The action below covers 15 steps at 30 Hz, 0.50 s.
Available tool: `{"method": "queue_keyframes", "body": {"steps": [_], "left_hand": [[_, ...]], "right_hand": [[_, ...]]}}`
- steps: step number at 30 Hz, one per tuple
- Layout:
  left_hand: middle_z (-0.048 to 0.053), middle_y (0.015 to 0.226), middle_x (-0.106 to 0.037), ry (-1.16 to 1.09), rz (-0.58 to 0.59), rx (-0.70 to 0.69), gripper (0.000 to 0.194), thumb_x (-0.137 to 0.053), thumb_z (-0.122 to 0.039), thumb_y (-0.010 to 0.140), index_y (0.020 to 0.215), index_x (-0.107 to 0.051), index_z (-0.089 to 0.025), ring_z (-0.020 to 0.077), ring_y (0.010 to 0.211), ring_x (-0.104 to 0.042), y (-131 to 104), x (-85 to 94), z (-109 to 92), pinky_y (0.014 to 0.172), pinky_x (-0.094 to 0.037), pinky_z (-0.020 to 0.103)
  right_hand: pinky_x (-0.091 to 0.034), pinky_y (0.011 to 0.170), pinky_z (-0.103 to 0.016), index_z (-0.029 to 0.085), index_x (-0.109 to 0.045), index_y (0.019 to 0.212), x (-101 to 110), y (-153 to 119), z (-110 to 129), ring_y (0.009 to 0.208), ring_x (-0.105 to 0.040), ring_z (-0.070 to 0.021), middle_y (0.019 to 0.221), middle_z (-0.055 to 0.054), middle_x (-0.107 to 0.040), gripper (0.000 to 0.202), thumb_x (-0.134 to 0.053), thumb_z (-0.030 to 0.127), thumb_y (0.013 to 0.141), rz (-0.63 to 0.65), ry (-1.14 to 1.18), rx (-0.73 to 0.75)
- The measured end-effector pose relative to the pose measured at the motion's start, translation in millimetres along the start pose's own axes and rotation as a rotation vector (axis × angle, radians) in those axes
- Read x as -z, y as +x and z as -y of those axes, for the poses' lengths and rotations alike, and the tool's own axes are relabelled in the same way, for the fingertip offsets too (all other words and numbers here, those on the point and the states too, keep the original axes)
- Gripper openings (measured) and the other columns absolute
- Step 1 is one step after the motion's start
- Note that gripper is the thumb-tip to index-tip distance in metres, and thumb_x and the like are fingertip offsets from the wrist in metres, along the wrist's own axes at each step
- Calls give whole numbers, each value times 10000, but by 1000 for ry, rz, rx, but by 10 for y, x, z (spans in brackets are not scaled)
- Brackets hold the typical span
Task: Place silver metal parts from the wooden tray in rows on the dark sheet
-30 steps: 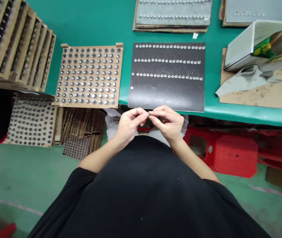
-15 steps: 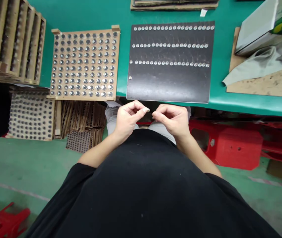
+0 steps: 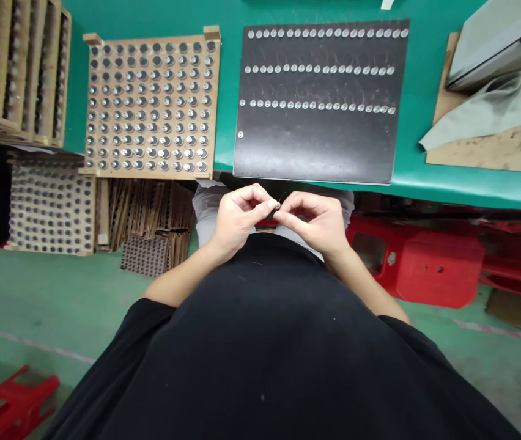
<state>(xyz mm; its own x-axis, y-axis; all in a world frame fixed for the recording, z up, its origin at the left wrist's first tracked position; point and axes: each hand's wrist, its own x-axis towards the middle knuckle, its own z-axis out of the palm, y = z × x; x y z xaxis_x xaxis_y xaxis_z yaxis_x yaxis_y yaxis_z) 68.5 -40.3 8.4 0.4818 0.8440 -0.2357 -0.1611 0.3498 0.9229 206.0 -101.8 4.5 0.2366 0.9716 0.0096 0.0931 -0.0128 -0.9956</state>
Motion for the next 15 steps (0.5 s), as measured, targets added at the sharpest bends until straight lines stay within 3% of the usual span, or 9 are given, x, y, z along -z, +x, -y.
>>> {"method": "queue_keyframes", "body": {"steps": [4,8,15], "left_hand": [[-16,593,-570,-12,11,14,280,-831,-331,642,577,-639,-138,58,549,-469,-2,-7,4,551,-417,206],[-22,585,-561,-37,-2,27,286,-836,-336,636,579,-639,-137,47,522,-440,-9,-9,-1,540,-407,202],[-27,562,-531,-66,16,62,298,-843,-326,621,556,-624,-134,45,510,-415,-36,-22,-15,514,-374,202]], "right_hand": [[-401,488,-245,191,-641,594,-5,2,10,527,-498,-90,566,17,-597,361,-761,504,729,-71,39,24],[-398,489,-240,190,-651,603,-5,4,-24,526,-501,-87,565,21,-602,320,-785,457,718,-50,55,32],[-421,510,-253,195,-626,603,-36,-3,-39,551,-523,-99,564,18,-595,378,-728,527,751,-11,94,42]]}}
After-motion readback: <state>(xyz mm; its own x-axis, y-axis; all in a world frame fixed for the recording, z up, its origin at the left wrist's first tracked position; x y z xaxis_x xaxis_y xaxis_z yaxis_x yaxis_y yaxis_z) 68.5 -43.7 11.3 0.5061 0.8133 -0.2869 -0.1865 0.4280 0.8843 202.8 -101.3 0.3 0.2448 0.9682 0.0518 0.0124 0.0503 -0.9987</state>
